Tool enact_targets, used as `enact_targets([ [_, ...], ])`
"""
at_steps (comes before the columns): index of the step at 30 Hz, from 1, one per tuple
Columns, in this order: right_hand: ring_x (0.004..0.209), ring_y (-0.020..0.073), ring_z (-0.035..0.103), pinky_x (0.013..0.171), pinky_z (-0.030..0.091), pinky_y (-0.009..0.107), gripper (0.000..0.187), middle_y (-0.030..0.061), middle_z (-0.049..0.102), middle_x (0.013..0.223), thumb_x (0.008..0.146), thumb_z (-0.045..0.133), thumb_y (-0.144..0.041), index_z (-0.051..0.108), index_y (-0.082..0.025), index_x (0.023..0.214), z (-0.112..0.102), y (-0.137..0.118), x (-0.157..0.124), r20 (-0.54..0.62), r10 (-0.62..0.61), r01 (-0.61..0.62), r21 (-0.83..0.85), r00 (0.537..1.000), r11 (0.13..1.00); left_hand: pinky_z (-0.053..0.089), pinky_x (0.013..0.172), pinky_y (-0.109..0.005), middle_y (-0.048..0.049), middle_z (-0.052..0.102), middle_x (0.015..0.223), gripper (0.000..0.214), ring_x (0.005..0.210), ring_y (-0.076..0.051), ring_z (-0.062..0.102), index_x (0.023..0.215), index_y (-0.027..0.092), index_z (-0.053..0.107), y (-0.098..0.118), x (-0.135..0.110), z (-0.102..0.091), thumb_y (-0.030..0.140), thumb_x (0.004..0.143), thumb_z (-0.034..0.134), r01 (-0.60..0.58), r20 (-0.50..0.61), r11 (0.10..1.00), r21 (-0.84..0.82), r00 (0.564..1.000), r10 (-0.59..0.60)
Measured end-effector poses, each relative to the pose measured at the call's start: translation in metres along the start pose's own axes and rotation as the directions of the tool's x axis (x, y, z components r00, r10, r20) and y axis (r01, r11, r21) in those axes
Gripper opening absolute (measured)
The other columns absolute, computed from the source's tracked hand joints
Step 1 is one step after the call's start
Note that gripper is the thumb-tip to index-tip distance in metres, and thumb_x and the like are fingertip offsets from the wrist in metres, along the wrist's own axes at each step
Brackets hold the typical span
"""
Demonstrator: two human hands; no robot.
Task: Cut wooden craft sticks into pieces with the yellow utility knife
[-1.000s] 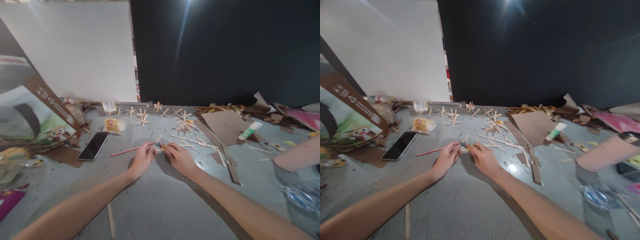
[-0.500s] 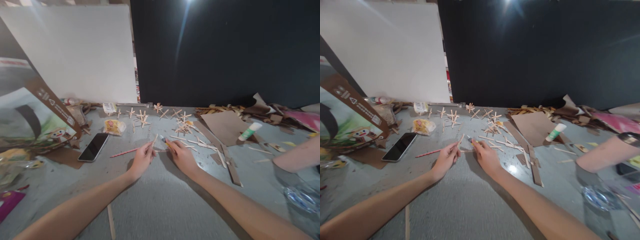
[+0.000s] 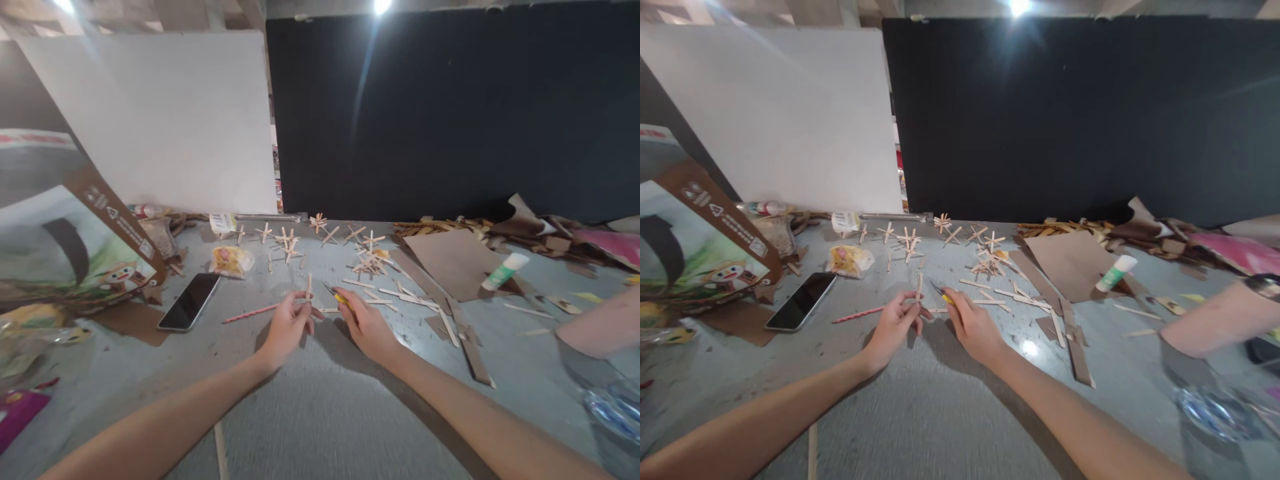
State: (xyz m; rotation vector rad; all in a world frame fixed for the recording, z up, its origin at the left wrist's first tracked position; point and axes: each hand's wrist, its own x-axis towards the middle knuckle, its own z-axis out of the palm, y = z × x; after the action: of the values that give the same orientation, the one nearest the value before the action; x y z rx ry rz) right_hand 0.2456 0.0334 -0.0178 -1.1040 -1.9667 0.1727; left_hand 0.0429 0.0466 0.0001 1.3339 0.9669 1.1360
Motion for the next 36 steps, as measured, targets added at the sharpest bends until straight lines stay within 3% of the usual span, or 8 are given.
enact_targets([
  [12,0.105,0.0235,0.074,0.086,0.060,0.036,0.035,0.0121,0.073,0.121,0.109,0.036,-0.034,0.056,-0.022,0.134,0.0015,0.0017,-0.0018,-0.014,0.029,-0.029,0.016,0.999,0.999,0.052,0.054,-0.030,-0.0106,0.080,0.086,0.054,0.052,-0.018,0.070,0.093,0.023,0.041,-0.0044,0.0004,0.0013,0.067,0.083,0.069,-0.020,0.046,0.999,-0.042,0.999,0.022],
  [17,0.104,0.0239,0.073,0.086,0.059,0.036,0.034,0.0120,0.073,0.119,0.108,0.035,-0.034,0.056,-0.023,0.133,-0.0004,-0.0005,-0.0002,-0.009,0.024,-0.024,0.026,1.000,0.999,0.053,0.055,-0.030,-0.0097,0.081,0.086,0.056,0.052,-0.019,0.072,0.101,0.023,0.039,-0.0052,-0.0005,0.0022,0.067,0.084,0.069,-0.033,0.038,0.998,-0.061,0.999,0.035],
  [20,0.091,0.0235,0.073,0.081,0.059,0.036,0.035,0.0102,0.074,0.105,0.109,0.034,-0.036,0.055,-0.022,0.134,-0.0002,-0.0003,-0.0006,-0.011,0.042,-0.042,0.031,0.999,0.999,0.052,0.055,-0.030,-0.0080,0.080,0.082,0.058,0.051,-0.019,0.071,0.109,0.022,0.040,-0.0027,-0.0025,0.0027,0.064,0.084,0.072,-0.029,0.043,0.996,-0.087,0.999,0.033],
  [23,0.072,0.0202,0.069,0.070,0.057,0.033,0.040,0.0066,0.072,0.094,0.109,0.034,-0.038,0.045,-0.021,0.143,0.0003,0.0019,-0.0025,-0.033,0.099,-0.097,0.076,0.994,0.992,0.052,0.056,-0.029,-0.0087,0.080,0.082,0.055,0.052,-0.018,0.071,0.104,0.021,0.045,-0.0009,-0.0034,0.0026,0.064,0.084,0.072,-0.021,0.060,0.995,-0.097,0.998,0.027],
  [25,0.070,0.0192,0.067,0.068,0.056,0.032,0.041,0.0063,0.071,0.094,0.110,0.034,-0.038,0.041,-0.020,0.146,0.0002,0.0038,-0.0030,-0.064,0.122,-0.114,0.114,0.990,0.987,0.053,0.056,-0.029,-0.0098,0.080,0.085,0.055,0.053,-0.018,0.071,0.100,0.021,0.045,-0.0014,-0.0028,0.0023,0.066,0.083,0.072,-0.034,0.069,0.994,-0.107,0.997,0.042],
  [30,0.099,0.0251,0.069,0.088,0.057,0.041,0.031,0.0111,0.071,0.110,0.109,0.038,-0.032,0.056,-0.023,0.132,-0.0014,0.0041,0.0012,-0.080,-0.035,0.042,0.093,0.996,0.995,0.055,0.052,-0.029,-0.0116,0.079,0.098,0.058,0.050,-0.016,0.070,0.098,0.021,0.046,-0.0049,0.0008,0.0020,0.067,0.079,0.075,-0.071,0.060,0.992,-0.106,0.995,0.078],
  [33,0.105,0.0269,0.067,0.090,0.057,0.043,0.031,0.0125,0.071,0.113,0.108,0.039,-0.027,0.060,-0.025,0.131,-0.0018,0.0020,0.0042,-0.038,-0.141,0.143,0.070,0.989,0.987,0.054,0.050,-0.028,-0.0077,0.077,0.091,0.056,0.047,-0.015,0.069,0.097,0.021,0.046,-0.0051,0.0015,0.0021,0.063,0.079,0.077,-0.067,0.047,0.992,-0.107,0.996,0.072],
  [36,0.107,0.0271,0.066,0.090,0.057,0.042,0.033,0.0137,0.070,0.115,0.107,0.040,-0.023,0.061,-0.024,0.132,-0.0009,0.0016,0.0045,-0.003,-0.157,0.157,0.053,0.988,0.986,0.053,0.050,-0.027,-0.0037,0.076,0.082,0.055,0.047,-0.015,0.068,0.100,0.022,0.043,-0.0034,0.0006,0.0023,0.059,0.080,0.078,-0.038,0.056,0.992,-0.117,0.997,0.045],
])
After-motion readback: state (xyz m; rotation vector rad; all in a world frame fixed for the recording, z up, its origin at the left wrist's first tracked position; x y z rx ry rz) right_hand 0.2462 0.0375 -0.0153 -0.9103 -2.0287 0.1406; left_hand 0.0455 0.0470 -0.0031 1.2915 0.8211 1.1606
